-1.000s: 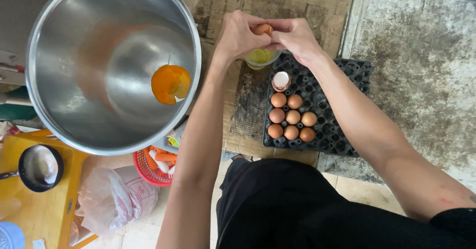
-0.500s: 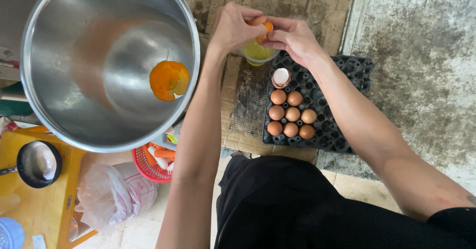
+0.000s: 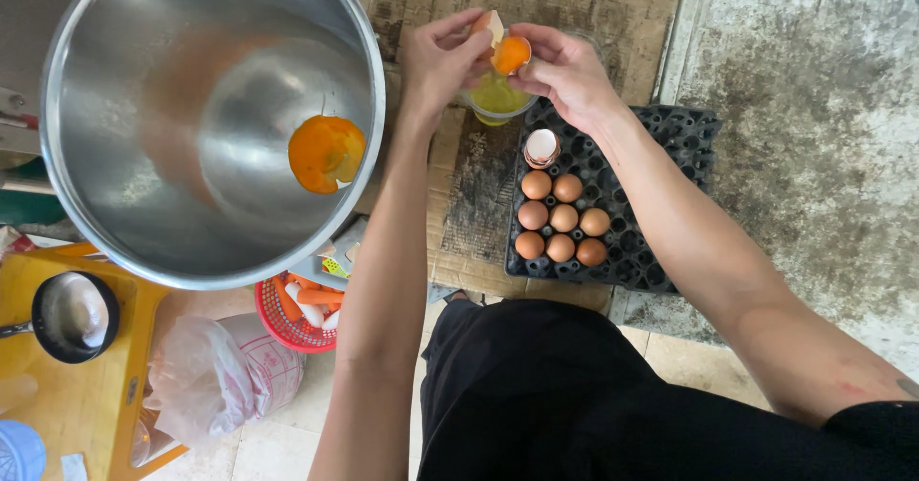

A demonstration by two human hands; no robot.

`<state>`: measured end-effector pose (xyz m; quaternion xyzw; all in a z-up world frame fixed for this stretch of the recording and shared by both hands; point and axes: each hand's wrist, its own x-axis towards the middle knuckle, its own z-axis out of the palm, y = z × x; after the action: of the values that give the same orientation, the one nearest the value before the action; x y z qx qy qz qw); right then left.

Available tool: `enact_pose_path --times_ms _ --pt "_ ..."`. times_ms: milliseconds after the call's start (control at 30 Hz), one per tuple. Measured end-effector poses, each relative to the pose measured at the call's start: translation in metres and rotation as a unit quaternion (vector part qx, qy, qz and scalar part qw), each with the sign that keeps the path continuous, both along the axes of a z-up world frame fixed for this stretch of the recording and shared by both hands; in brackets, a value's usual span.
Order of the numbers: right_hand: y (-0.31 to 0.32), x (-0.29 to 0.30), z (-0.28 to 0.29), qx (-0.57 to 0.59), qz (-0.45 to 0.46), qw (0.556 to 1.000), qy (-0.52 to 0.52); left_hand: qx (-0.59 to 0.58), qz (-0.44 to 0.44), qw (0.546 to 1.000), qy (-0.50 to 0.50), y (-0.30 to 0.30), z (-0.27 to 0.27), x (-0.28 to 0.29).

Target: The recorder is cracking eggs and manually separating yolks from egg whites into a plastic cup and a large mixing bowl.

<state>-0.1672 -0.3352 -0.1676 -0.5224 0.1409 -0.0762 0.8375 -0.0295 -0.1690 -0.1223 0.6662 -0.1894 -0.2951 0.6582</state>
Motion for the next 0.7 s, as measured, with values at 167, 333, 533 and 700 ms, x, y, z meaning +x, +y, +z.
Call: enact_pose_path --times_ms 167,333,533,700 --pt "0.002 -0.001 0.004 -0.025 -0.003 1.0 0.001 -0.034 0.021 0.999 -0.027 -0.004 -0.027 -0.001" --pt "0.003 -0.002 0.006 -0.02 -0.007 1.0 0.002 -0.104 0.066 0.986 0.109 -0.006 -0.031 -0.006" --pt "0.004 -0.002 0.004 -0.03 -0.016 0.999 0.006 -0.162 0.048 0.983 0.067 -0.011 -0.053 -0.008" --pt "0.005 -0.003 -0.003 -0.061 -0.037 0.997 0.02 -0.195 0.065 0.973 0.105 -0.012 -0.046 -0.011"
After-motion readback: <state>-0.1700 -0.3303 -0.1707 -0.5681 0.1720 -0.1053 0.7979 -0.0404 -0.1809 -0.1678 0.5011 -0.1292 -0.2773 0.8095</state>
